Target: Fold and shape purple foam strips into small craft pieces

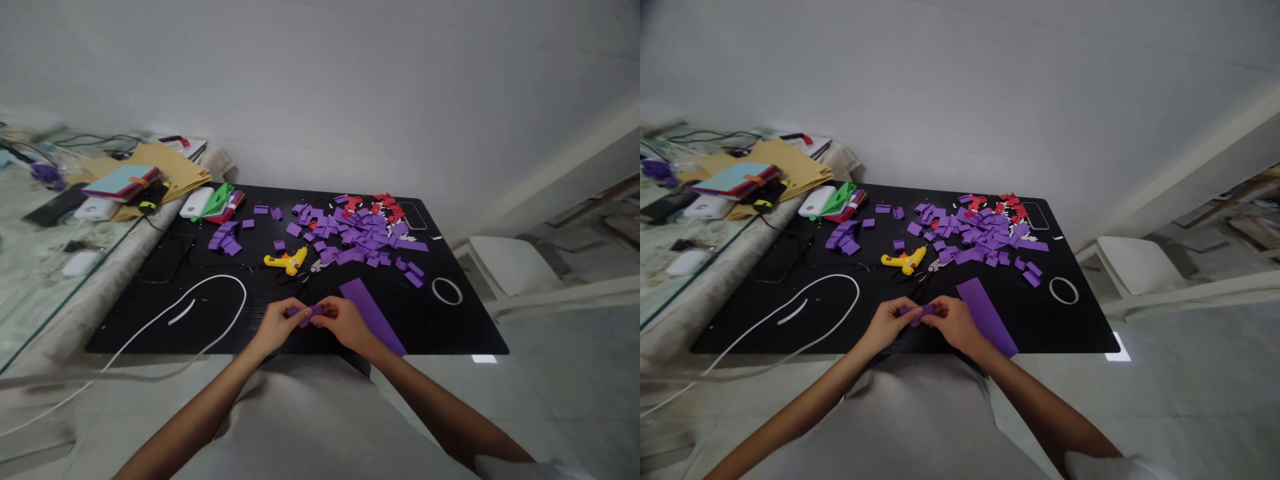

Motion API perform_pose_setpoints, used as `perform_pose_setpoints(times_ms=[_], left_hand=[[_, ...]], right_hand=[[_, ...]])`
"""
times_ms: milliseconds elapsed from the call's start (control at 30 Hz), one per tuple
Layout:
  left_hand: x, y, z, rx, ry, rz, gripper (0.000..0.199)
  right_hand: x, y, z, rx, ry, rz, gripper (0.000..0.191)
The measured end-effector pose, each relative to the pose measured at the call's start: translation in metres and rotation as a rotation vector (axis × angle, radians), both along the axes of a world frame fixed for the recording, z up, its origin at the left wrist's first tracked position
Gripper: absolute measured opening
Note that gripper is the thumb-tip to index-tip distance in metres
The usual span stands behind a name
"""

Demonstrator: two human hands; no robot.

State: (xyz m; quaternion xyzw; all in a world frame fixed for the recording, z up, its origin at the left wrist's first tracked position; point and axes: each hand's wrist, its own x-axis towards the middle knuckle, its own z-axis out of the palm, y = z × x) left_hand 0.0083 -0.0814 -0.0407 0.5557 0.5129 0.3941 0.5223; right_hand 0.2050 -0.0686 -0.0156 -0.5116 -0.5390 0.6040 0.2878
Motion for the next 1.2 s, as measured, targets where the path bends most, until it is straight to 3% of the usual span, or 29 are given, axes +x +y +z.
perform_pose_setpoints(times_ms=[300,633,1200], left_hand=[[0.0015,-0.0016,0.0011,0.023,0.014,0.011,0.030],[0.0003,-0.0003,0.0013,0.029,0.026,0.023,0.041],[0.0038,-0.0032,0.0014,0.084,0.101,-0.021,0.040]], right_hand=[[0.0002,-0.0024,0.0050,0.059,-0.121,0.007,0.035],[-0.0002,0.0009,0.0041,0.071,-0.056,0.002,0.017],[0.0021,0.0065,-0.0016,0.017,-0.002,-0.028,0.029]])
